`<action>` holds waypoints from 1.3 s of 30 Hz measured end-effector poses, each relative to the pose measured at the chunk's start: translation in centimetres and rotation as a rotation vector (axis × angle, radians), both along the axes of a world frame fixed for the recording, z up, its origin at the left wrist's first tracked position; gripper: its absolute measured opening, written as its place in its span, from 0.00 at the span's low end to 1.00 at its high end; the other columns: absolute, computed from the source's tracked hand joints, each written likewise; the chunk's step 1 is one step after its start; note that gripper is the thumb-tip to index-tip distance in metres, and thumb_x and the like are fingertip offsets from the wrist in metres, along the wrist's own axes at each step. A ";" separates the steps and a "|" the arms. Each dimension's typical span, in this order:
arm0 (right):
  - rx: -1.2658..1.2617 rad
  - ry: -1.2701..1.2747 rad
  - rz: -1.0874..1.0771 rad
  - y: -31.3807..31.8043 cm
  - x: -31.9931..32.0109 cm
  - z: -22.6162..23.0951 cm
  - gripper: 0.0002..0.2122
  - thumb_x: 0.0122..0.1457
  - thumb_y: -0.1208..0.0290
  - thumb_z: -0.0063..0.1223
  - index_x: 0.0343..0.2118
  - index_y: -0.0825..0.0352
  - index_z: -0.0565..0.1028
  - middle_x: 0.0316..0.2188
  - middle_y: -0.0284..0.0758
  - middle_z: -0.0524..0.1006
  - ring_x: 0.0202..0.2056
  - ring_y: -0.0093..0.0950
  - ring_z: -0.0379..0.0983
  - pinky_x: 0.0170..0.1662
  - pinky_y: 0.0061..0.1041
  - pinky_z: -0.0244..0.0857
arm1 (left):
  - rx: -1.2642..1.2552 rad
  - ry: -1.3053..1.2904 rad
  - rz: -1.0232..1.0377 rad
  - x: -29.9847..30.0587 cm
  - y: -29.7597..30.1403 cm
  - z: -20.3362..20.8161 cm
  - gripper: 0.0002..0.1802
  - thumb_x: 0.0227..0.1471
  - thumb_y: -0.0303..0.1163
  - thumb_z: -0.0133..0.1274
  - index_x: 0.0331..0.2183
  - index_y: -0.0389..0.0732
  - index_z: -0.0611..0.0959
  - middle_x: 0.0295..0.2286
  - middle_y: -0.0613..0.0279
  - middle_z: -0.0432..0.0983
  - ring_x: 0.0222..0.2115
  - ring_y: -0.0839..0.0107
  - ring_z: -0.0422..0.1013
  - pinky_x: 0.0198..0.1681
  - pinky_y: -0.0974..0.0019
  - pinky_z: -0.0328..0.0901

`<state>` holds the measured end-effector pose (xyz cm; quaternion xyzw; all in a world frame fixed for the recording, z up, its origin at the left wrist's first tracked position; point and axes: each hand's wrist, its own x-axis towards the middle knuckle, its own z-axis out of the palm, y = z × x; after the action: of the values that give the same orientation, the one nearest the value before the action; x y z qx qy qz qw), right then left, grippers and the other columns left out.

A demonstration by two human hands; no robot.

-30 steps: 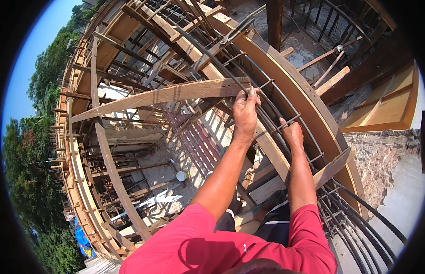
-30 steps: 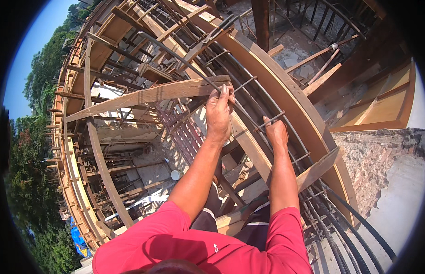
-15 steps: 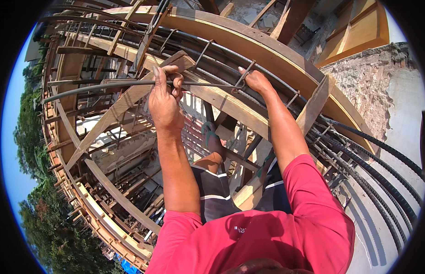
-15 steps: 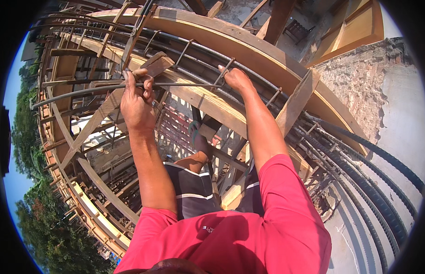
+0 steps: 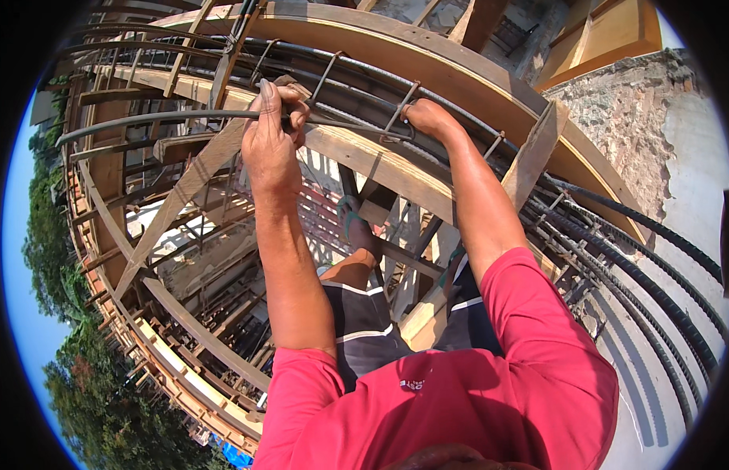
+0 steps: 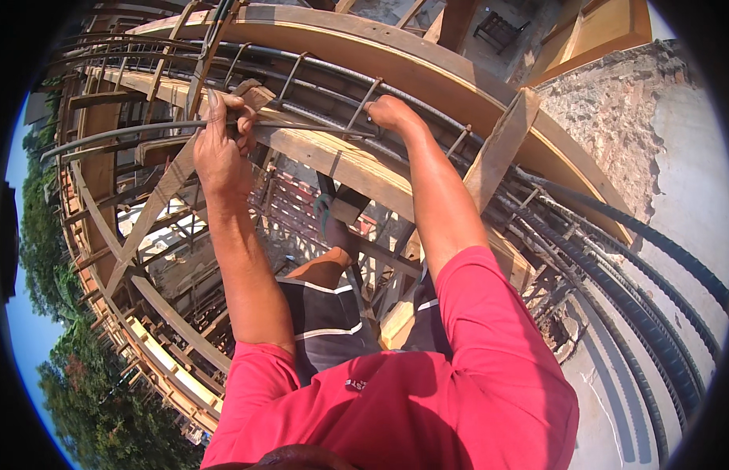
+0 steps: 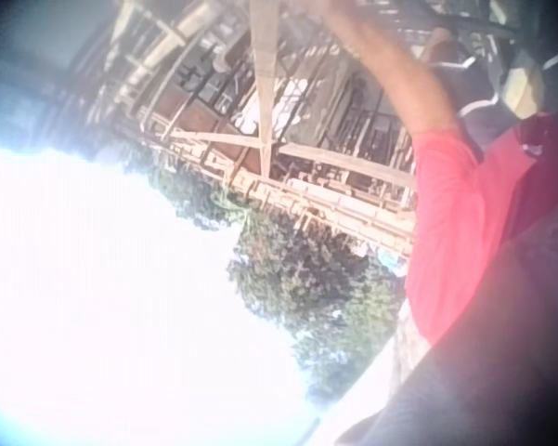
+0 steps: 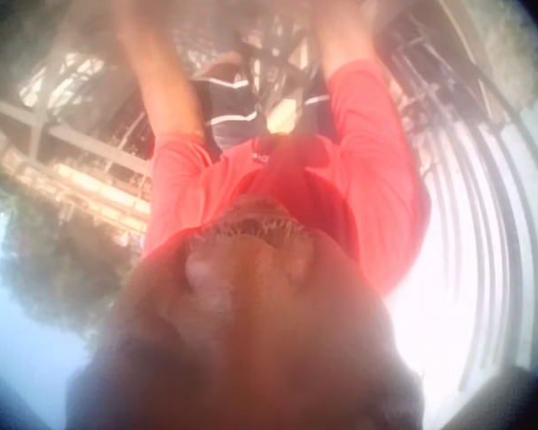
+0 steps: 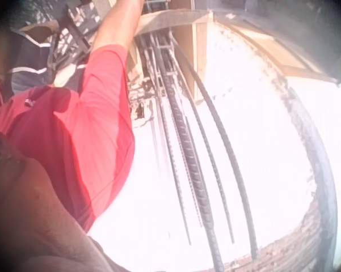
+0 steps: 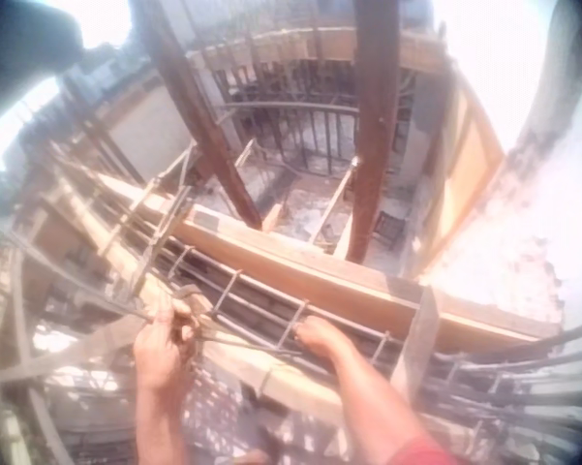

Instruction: The person uses a metal hook tool and thin wire to secure parallel rebar rods to a curved wooden formwork on a construction site.

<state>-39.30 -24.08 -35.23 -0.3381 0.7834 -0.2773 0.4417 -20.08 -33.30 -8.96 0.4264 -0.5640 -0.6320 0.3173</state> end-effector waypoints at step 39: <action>0.144 -0.035 0.040 -1.1 1.0 3.2 0.26 0.68 0.46 0.48 0.28 0.69 0.72 0.25 0.38 0.68 0.27 0.32 0.63 0.32 0.36 0.55 | -0.113 0.268 -0.198 6.2 7.7 16.9 0.79 0.37 0.80 0.56 0.68 0.26 0.45 0.24 0.63 0.67 0.22 0.80 0.57 0.23 0.79 0.53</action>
<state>-38.31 -25.20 -32.02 -0.3161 0.7865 -0.2173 0.4841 -13.88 -25.60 7.97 0.2623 -0.5908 -0.6784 0.3492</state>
